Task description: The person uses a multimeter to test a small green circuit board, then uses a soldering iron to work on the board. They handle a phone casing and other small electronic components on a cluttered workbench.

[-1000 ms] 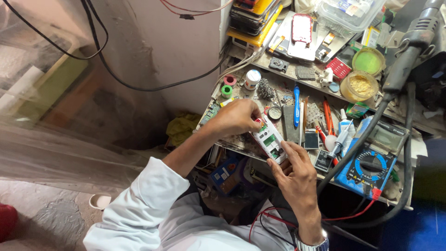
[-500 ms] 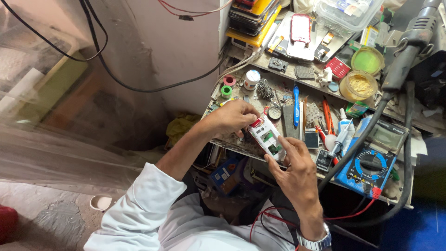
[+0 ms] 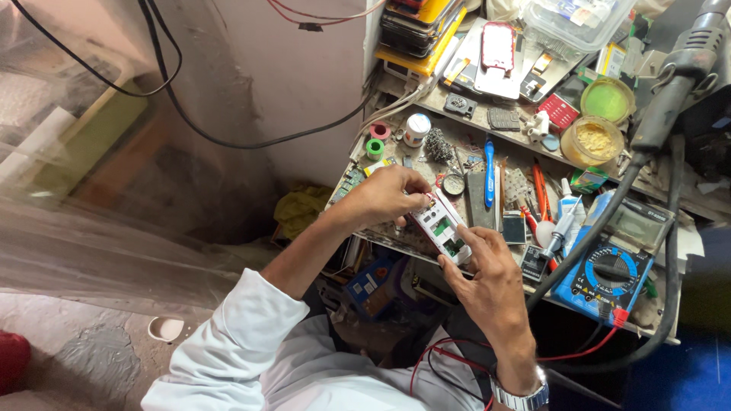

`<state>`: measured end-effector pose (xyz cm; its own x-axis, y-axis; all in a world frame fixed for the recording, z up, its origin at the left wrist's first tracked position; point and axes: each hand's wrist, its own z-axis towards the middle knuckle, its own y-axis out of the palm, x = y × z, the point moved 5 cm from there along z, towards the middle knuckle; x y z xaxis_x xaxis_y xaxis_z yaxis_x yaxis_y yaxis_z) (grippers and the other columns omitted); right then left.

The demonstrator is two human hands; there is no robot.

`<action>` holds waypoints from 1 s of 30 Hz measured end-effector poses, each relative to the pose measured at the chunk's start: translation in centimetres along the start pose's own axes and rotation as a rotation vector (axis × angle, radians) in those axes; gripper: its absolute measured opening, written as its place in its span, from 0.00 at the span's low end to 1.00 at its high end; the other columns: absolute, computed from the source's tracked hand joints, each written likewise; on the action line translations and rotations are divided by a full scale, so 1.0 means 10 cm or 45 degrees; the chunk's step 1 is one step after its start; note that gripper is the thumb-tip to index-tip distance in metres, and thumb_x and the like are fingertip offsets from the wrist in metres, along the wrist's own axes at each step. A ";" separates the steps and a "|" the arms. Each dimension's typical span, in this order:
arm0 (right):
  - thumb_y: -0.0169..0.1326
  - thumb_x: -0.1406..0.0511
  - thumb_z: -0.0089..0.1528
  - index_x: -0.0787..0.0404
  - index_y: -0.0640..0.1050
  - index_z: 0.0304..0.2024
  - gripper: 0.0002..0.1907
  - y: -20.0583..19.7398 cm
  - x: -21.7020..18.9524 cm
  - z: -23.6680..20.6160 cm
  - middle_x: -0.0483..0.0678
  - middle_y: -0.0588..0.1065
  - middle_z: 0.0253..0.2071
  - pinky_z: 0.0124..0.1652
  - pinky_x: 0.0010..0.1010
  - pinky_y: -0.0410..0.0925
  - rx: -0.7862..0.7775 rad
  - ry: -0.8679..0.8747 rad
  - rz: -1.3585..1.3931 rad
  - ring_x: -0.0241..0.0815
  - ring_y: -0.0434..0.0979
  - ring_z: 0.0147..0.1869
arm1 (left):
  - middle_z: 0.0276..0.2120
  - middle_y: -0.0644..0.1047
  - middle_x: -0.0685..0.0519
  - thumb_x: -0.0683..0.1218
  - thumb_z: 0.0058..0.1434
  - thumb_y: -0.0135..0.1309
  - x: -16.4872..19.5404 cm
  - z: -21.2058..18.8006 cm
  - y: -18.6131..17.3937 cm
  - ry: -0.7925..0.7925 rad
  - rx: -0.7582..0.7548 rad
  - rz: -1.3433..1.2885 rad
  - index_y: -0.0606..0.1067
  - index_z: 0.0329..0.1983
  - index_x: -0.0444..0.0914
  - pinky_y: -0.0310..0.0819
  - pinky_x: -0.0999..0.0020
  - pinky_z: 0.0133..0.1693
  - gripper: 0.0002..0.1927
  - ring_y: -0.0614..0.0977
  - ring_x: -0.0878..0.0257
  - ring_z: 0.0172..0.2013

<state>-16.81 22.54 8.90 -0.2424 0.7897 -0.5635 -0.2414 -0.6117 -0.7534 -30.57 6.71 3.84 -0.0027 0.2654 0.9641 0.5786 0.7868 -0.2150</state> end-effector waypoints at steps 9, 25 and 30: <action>0.66 0.68 0.55 0.64 0.76 0.58 0.29 0.00 0.05 -0.07 0.52 0.74 0.51 0.27 0.24 0.74 -0.005 0.083 0.032 0.34 0.75 0.30 | 0.36 0.85 0.47 0.44 0.55 0.60 0.09 0.01 0.01 -0.023 0.002 0.206 0.80 0.50 0.33 0.79 0.72 0.25 0.19 0.84 0.66 0.27; 0.67 0.68 0.54 0.65 0.76 0.56 0.28 -0.01 0.03 -0.17 0.55 0.75 0.51 0.29 0.27 0.76 0.094 0.059 -0.060 0.40 0.81 0.33 | 0.34 0.83 0.49 0.41 0.50 0.62 0.06 0.13 0.01 -0.065 -0.112 0.286 0.80 0.41 0.34 0.80 0.70 0.27 0.15 0.83 0.65 0.29; 0.67 0.68 0.54 0.66 0.76 0.57 0.28 -0.02 0.02 -0.16 0.54 0.75 0.51 0.28 0.26 0.75 0.076 0.066 -0.029 0.38 0.80 0.32 | 0.35 0.83 0.50 0.41 0.50 0.62 0.04 0.17 0.01 -0.079 -0.140 0.267 0.80 0.42 0.34 0.83 0.71 0.28 0.15 0.84 0.65 0.30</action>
<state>-15.31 22.89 8.43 -0.1880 0.8037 -0.5646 -0.3019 -0.5943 -0.7454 -31.90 7.81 3.95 0.0787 0.4530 0.8880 0.6568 0.6466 -0.3880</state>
